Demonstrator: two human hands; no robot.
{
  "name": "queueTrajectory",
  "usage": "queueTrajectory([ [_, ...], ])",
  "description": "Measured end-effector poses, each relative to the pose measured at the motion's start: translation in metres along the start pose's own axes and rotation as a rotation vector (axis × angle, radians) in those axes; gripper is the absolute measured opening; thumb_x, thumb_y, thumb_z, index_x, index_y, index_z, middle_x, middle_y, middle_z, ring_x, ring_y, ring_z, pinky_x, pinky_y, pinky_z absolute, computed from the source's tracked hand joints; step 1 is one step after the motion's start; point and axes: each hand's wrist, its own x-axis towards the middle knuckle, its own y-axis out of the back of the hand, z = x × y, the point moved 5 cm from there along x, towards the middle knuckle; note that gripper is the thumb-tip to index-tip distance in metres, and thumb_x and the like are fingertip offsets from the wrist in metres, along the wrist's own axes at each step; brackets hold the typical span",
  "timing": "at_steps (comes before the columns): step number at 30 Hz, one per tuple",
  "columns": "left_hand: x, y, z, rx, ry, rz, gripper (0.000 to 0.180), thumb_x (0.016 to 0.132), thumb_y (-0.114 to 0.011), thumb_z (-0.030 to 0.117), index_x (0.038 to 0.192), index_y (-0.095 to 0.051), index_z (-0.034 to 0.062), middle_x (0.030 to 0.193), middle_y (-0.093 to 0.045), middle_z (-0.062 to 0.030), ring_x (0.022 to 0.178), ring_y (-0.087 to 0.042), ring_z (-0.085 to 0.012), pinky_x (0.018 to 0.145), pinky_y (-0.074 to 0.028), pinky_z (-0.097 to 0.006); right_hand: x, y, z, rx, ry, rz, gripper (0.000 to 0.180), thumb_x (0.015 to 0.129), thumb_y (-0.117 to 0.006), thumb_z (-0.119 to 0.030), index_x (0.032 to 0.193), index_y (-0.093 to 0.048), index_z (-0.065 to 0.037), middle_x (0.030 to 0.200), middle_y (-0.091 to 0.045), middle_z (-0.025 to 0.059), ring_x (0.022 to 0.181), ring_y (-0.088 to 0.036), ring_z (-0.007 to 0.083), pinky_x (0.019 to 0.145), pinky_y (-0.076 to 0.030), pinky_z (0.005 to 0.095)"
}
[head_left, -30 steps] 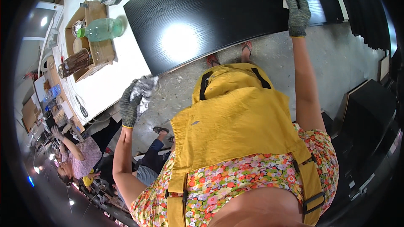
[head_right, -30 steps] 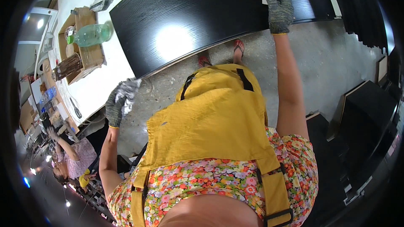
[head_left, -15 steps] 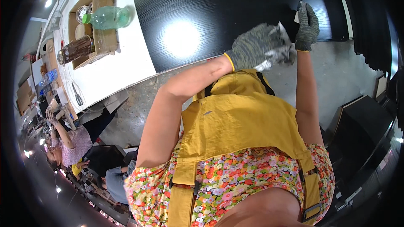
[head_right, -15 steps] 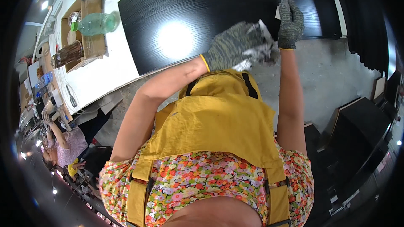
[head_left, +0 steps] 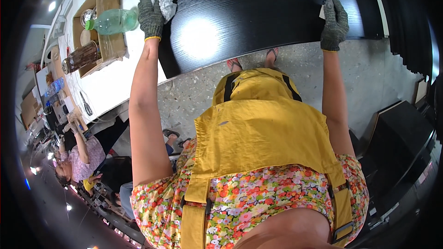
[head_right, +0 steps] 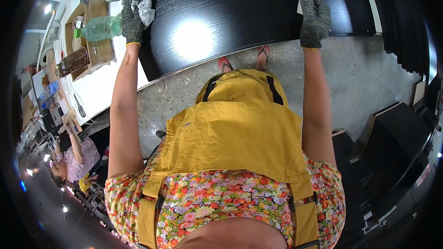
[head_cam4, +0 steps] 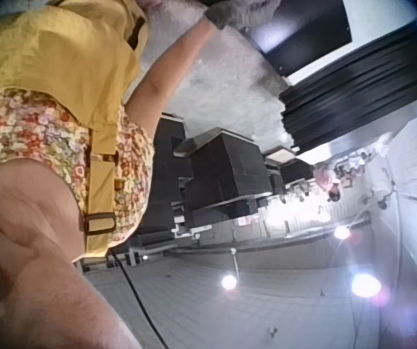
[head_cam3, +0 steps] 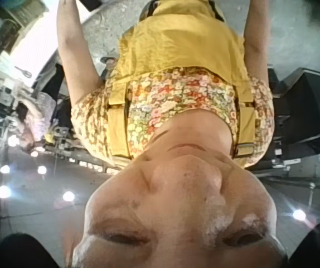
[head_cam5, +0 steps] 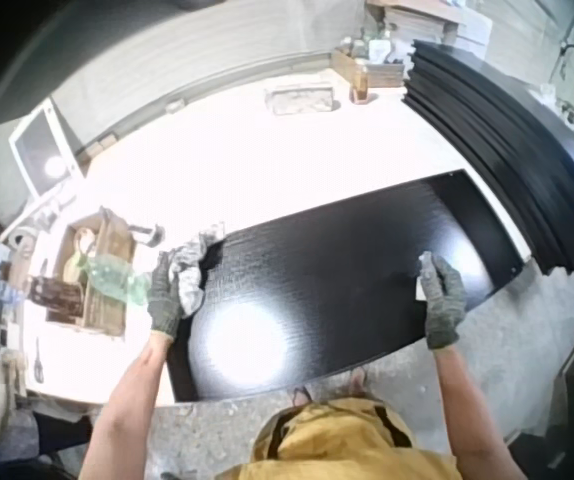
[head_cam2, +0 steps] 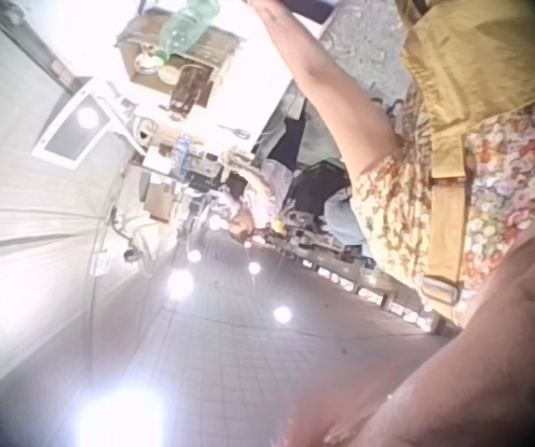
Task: The worker is cleaning and wiping down black furniture panels using a cloth and a spray bottle in a workshop environment.
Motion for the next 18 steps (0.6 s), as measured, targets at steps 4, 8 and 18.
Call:
queueTrajectory([
  [4, -0.04, -0.003, 0.106, 0.21, -0.312, -0.085, 0.062, 0.091, -0.057, 0.03, 0.142, -0.04, -0.0006, 0.138, -0.048, -0.0217, 0.125, -0.047, -0.0361, 0.107, -0.036, -0.043, -0.008, -0.012, -0.023, 0.115, -0.015, -0.007, 0.026, 0.093, -0.065, -0.013, 0.116, -0.066, 0.001, 0.117, -0.066, 0.0126, 0.107, -0.062, 0.0188, 0.095, -0.05, 0.0328],
  [8, -0.156, 0.016, 0.277, -0.299, -0.553, -0.254, 0.062, 0.089, -0.048, 0.015, 0.149, -0.035, 0.0084, 0.152, -0.039, -0.0129, 0.142, -0.035, -0.025, 0.119, -0.024, -0.045, -0.011, 0.0, -0.024, -0.141, -0.043, 0.018, 0.03, 0.092, -0.066, -0.014, 0.118, -0.065, 0.003, 0.115, -0.067, 0.0129, 0.105, -0.062, 0.0192, 0.095, -0.05, 0.0322],
  [18, -0.203, 0.117, 0.098, -0.276, 0.125, -0.02, 0.054, 0.086, -0.061, 0.01, 0.139, -0.049, 0.0081, 0.144, -0.049, -0.0134, 0.139, -0.038, -0.0306, 0.115, -0.03, -0.042, -0.011, -0.006, -0.028, -0.06, -0.012, -0.024, 0.03, 0.095, -0.061, -0.01, 0.12, -0.062, 0.007, 0.118, -0.065, 0.0165, 0.108, -0.062, 0.0207, 0.095, -0.051, 0.0325],
])
